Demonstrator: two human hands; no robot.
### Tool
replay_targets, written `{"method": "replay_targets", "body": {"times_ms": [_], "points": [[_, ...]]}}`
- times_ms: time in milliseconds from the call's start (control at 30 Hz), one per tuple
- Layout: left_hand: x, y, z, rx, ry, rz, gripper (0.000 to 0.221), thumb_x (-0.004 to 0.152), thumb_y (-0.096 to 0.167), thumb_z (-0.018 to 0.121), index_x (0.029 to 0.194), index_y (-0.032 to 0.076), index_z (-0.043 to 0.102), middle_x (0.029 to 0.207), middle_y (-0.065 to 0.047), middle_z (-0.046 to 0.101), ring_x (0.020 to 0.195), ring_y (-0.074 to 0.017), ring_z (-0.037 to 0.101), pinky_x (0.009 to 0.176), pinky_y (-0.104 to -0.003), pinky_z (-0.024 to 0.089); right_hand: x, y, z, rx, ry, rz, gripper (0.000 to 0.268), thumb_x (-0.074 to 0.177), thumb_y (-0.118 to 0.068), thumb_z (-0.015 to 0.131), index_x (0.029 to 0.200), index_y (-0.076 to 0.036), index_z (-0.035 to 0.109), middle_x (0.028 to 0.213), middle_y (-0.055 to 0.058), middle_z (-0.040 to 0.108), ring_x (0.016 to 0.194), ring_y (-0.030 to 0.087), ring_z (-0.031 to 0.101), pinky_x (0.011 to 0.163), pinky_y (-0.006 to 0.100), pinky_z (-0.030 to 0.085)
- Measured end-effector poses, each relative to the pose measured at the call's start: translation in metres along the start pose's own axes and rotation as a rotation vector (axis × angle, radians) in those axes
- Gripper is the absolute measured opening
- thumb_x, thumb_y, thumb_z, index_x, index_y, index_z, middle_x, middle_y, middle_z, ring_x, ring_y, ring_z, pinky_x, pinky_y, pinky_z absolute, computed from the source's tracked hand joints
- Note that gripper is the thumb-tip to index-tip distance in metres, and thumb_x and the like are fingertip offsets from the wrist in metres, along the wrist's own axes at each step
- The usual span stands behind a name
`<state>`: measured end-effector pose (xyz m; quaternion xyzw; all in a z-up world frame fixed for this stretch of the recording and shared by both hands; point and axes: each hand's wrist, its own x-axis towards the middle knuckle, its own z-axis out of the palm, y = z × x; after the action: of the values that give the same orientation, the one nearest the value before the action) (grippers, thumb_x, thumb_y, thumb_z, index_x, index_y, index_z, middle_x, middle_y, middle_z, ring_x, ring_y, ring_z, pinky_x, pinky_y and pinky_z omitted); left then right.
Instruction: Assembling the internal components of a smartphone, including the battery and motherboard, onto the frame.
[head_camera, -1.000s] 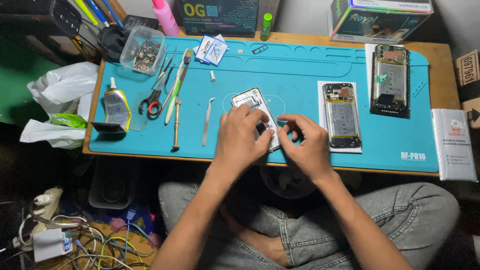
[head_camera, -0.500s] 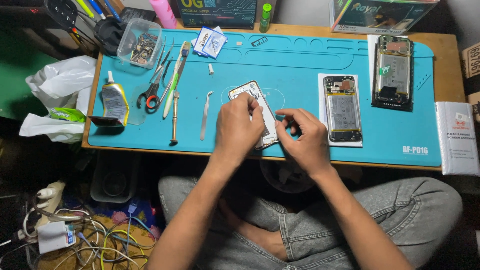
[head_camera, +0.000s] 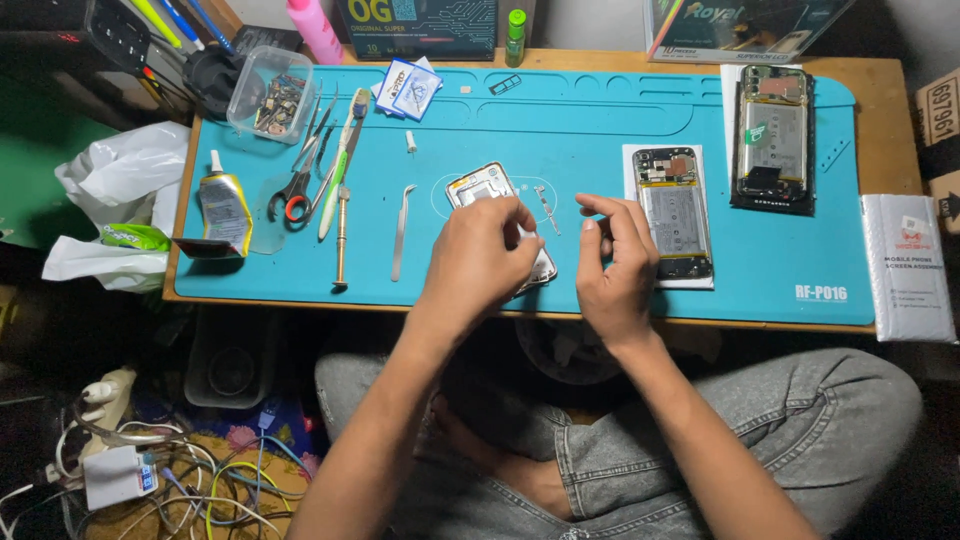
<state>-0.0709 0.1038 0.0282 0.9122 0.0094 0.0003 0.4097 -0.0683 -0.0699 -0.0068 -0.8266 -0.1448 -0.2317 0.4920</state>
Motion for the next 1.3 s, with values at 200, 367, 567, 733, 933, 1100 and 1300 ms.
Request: {"method": "replay_targets", "body": {"times_ms": [200,367,567,733,933,1100,1300], "points": [[-0.020,-0.005,-0.007,0.100,-0.147,0.056,0.010,0.077,0.016,0.084,0.082,0.008,0.082,0.075,-0.010,0.067,0.081,-0.0355,0.073,0.075,-0.045,0.061,0.000,0.002,0.000,-0.003,-0.003,-0.007,0.027,0.108,0.005,0.056,0.125,-0.005,0.075,0.107,0.011,0.069,0.079,0.022,0.062,0.071,0.032,0.051],[-0.020,-0.002,-0.006,0.065,-0.148,0.015,0.006,0.078,0.012,0.082,0.078,0.007,0.081,0.071,-0.010,0.066,0.076,-0.0327,0.072,0.071,-0.041,0.061,-0.002,0.003,0.000,-0.054,-0.014,-0.019,0.021,0.101,0.003,0.069,0.119,-0.005,0.076,0.104,0.008,0.068,0.078,0.021,0.064,0.070,0.032,0.052],[-0.017,0.002,-0.022,-0.037,-0.055,-0.061,0.006,0.082,0.013,0.078,0.082,0.007,0.079,0.070,-0.011,0.067,0.072,-0.0330,0.072,0.066,-0.044,0.059,0.000,0.011,0.000,-0.154,-0.084,-0.011,0.011,0.094,-0.004,0.085,0.102,-0.004,0.079,0.096,0.008,0.066,0.077,0.025,0.067,0.071,0.035,0.056],[-0.020,-0.002,-0.026,-0.137,0.109,-0.041,0.012,0.085,0.015,0.079,0.092,0.004,0.079,0.073,-0.011,0.066,0.063,-0.0242,0.064,0.058,-0.039,0.053,0.004,0.012,0.000,-0.298,-0.177,-0.051,0.005,0.097,-0.005,0.082,0.095,-0.004,0.077,0.089,0.007,0.062,0.081,0.028,0.069,0.073,0.037,0.057],[-0.028,0.007,-0.023,-0.211,0.147,0.040,0.011,0.089,0.010,0.077,0.096,0.001,0.080,0.075,-0.015,0.070,0.063,-0.0246,0.066,0.057,-0.037,0.054,0.006,0.019,0.002,-0.433,-0.176,-0.145,0.010,0.099,-0.006,0.079,0.094,-0.007,0.070,0.087,0.006,0.059,0.081,0.029,0.068,0.075,0.039,0.057],[-0.035,0.036,-0.034,-0.177,0.219,0.333,0.044,0.096,-0.006,0.066,0.140,-0.003,0.067,0.124,-0.031,0.068,0.114,-0.0516,0.070,0.095,-0.057,0.057,0.014,-0.028,-0.028,-0.083,-0.317,0.086,0.009,0.109,-0.013,0.071,0.101,-0.008,0.073,0.078,0.007,0.066,0.075,0.022,0.068,0.071,0.033,0.056],[-0.030,0.024,-0.020,-0.279,0.200,0.456,0.025,0.098,-0.004,0.071,0.119,0.006,0.079,0.101,-0.012,0.078,0.093,-0.0328,0.079,0.082,-0.040,0.063,0.015,-0.035,-0.057,0.019,-0.400,0.278,0.009,0.106,-0.019,0.072,0.105,-0.013,0.078,0.076,0.007,0.075,0.069,0.016,0.064,0.072,0.035,0.057]]}}
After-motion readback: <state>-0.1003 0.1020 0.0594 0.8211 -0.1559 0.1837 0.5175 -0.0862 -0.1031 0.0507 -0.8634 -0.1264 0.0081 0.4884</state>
